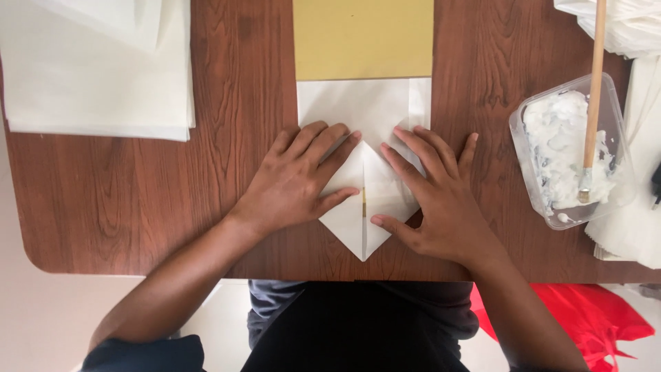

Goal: Assembling a paper bag by folding paper around a template and applying glue with a brush.

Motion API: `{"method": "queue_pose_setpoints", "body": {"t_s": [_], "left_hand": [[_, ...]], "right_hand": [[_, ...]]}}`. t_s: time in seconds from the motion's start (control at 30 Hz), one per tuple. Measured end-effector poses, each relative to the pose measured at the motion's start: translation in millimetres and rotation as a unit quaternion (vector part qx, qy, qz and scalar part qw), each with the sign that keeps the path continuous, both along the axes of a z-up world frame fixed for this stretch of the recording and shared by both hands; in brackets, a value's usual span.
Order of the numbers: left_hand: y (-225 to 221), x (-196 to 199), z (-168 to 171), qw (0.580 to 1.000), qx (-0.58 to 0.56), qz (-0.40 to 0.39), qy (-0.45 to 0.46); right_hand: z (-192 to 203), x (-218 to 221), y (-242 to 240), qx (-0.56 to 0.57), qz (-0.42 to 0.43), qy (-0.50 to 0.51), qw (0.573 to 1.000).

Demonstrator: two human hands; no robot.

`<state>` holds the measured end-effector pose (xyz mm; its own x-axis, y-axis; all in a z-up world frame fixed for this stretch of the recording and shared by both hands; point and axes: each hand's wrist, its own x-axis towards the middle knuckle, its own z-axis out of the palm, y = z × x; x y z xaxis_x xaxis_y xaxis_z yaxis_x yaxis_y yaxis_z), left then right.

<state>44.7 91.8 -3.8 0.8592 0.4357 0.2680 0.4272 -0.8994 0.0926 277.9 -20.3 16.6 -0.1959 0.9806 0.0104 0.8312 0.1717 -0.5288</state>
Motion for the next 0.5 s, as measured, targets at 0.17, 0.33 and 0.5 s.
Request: {"method": "queue_pose_setpoints", "body": {"t_s": [0.17, 0.33, 0.5], "left_hand": [[2.0, -2.0, -4.9, 1.0, 0.018, -0.009, -0.007], [0.4, -5.6, -10.4, 0.997, 0.068, -0.03, -0.007], [2.0, -3.2, -9.9, 0.996, 0.083, -0.036, -0.006]], "right_hand": [[-9.1, -5.6, -2.2, 0.038, 0.001, -0.06, 0.997], [-9.6, -8.9, -4.5, 0.042, 0.0, -0.078, 0.996], [-18.0, -8.5, -16.5, 0.129, -0.019, -0.133, 0.982]]}}
